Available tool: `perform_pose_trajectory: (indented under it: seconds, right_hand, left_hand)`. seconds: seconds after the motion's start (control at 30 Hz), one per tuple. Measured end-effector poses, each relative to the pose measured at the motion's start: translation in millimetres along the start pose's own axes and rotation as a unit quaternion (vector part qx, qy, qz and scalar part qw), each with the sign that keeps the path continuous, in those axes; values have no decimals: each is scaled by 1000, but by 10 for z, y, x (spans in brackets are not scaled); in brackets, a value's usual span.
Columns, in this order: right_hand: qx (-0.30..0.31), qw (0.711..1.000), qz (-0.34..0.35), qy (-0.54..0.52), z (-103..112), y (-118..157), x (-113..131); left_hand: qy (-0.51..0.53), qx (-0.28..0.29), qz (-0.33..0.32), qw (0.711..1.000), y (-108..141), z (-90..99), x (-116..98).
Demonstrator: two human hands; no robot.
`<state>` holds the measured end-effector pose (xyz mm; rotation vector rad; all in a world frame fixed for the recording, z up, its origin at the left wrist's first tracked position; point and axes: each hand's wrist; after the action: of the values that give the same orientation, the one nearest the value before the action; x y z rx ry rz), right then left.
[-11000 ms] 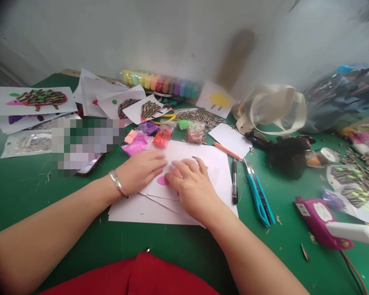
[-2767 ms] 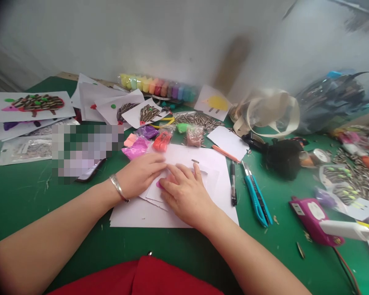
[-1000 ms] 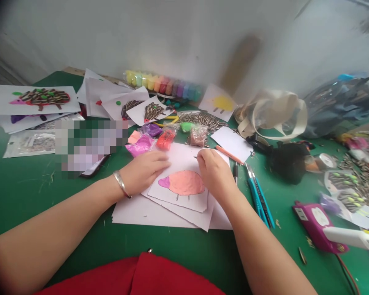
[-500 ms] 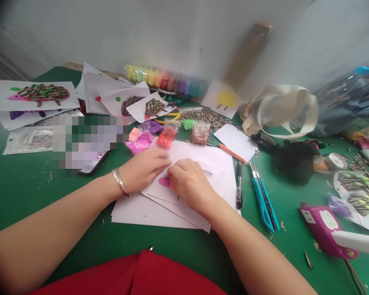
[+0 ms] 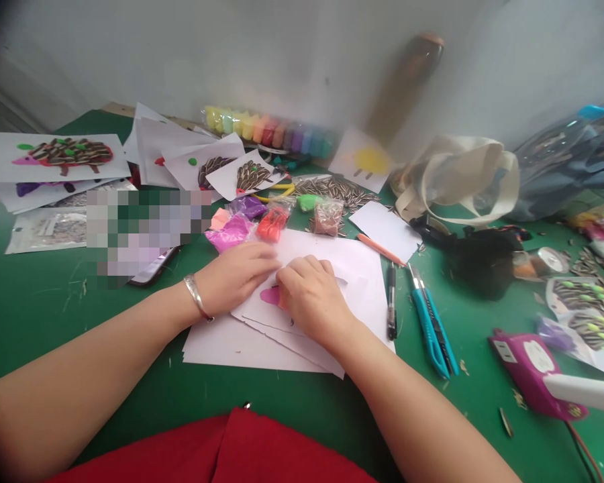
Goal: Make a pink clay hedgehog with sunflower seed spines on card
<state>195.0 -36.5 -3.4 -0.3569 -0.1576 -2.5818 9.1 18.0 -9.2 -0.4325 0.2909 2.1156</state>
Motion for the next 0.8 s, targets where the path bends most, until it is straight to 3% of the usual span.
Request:
perform_pose_trajectory:
  seconds: [0.27,0.8]
  right_hand:
    - [-20,998,19,62,-45,7,-22]
    - [-19,997,31,70,-58,6,-27]
  left_hand:
    - [8,-6,-9,1000,-1,11,-6]
    - [-14,3,-2,1000,-7,18,-15]
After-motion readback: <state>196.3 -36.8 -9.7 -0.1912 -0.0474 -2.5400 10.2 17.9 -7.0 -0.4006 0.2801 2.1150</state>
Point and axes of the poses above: each hand's wrist, its own y-axis away from the middle knuckle, its own z-axis out of the back of the hand, x = y × z, and after that the axes turned 14 degrees about x, right-handed
